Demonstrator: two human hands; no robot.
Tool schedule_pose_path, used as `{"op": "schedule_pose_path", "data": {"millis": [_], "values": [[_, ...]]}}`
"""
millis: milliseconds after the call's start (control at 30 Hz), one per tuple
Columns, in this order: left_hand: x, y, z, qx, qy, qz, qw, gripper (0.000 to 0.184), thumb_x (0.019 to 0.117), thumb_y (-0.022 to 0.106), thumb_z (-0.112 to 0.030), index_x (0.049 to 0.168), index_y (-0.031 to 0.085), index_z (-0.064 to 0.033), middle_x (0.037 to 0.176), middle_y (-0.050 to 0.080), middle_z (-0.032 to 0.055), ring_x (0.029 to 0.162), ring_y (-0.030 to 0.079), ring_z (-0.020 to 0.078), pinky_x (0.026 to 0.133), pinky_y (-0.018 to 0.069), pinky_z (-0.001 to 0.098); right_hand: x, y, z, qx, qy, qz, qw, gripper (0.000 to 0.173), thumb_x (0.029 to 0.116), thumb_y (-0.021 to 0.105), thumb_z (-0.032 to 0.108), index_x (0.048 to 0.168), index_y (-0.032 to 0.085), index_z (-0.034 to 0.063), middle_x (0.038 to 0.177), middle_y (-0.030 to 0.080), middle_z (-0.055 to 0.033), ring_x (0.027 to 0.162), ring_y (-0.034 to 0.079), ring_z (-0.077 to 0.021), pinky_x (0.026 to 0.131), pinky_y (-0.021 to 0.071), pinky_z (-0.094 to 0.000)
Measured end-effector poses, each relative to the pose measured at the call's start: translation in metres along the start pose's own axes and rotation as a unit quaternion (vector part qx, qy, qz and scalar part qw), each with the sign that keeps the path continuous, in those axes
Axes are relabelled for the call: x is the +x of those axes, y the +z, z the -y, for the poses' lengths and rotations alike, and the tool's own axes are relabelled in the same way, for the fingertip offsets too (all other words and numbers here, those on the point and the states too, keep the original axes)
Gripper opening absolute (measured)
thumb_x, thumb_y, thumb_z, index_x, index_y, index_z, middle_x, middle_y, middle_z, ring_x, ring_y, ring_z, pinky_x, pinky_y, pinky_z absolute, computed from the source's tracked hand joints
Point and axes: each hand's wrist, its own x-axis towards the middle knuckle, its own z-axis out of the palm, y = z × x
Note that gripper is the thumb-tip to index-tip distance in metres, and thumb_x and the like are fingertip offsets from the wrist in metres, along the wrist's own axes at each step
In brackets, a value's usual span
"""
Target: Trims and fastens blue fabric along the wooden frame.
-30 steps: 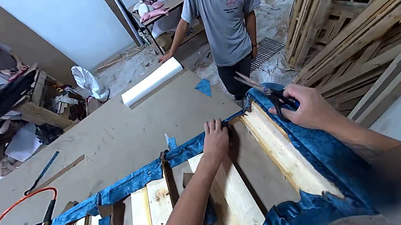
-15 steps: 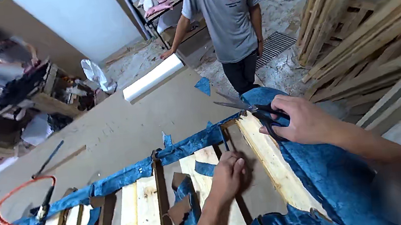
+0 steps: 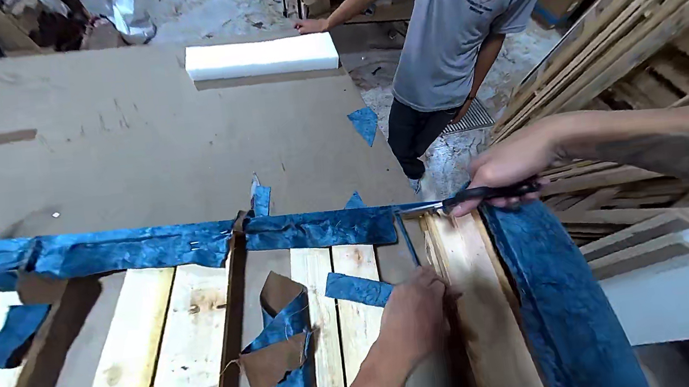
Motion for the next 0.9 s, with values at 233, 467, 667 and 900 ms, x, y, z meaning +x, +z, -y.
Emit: {"op": "schedule_pose_path", "data": {"millis": [233,467,667,900], "values": [[-0.001,-0.015,0.005,-0.053,0.018,0.048,0.997,0.041,0.1092,0.044,-0.03,0.106,0.071,0.0009,0.123,0.069,0.0145,0.128,0.06,0.028,0.103,0.0521,0.0404,0.038,-0.026,0.026,-0.023,0.022,0.033,0.999,0.057,0.0969,0.057,0.063,0.076,0.064,0.0097,0.058,0.055,-0.0016,0.045,0.048,-0.0105,0.045,0.0406,-0.0259],[-0.001,-0.016,0.008,-0.061,0.018,0.065,0.996,0.05,0.1115,0.038,-0.035,0.107,0.07,0.0022,0.12,0.069,0.0157,0.128,0.06,0.0292,0.101,0.0533,0.0402,0.044,-0.033,0.041,-0.015,0.023,0.051,0.998,0.052,0.0949,0.065,0.057,0.073,0.065,0.0097,0.056,0.053,-0.0013,0.044,0.045,-0.0084,0.044,0.0357,-0.0234],[-0.005,-0.015,-0.001,-0.047,0.062,0.204,0.976,0.045,0.1115,0.038,-0.037,0.109,0.066,-0.0014,0.102,0.07,0.0171,0.096,0.071,0.0345,0.082,0.0567,0.0531,0.034,-0.025,0.051,-0.037,0.049,0.022,0.998,0.048,0.0941,0.068,0.053,0.077,0.065,0.0082,0.054,0.051,-0.0024,0.041,0.045,-0.0092,0.041,0.0373,-0.0231],[-0.019,-0.016,-0.01,-0.005,0.029,0.112,0.993,0.089,0.1022,0.024,-0.072,0.099,0.075,0.0014,0.147,0.056,0.0187,0.151,0.036,0.0351,0.128,0.0103,0.0616,-0.019,-0.019,0.017,-0.224,0.002,-0.053,0.973,0.053,0.0818,0.074,0.069,0.077,0.065,0.0174,0.06,0.057,0.0016,0.054,0.058,-0.0127,0.052,0.0503,-0.037]]}}
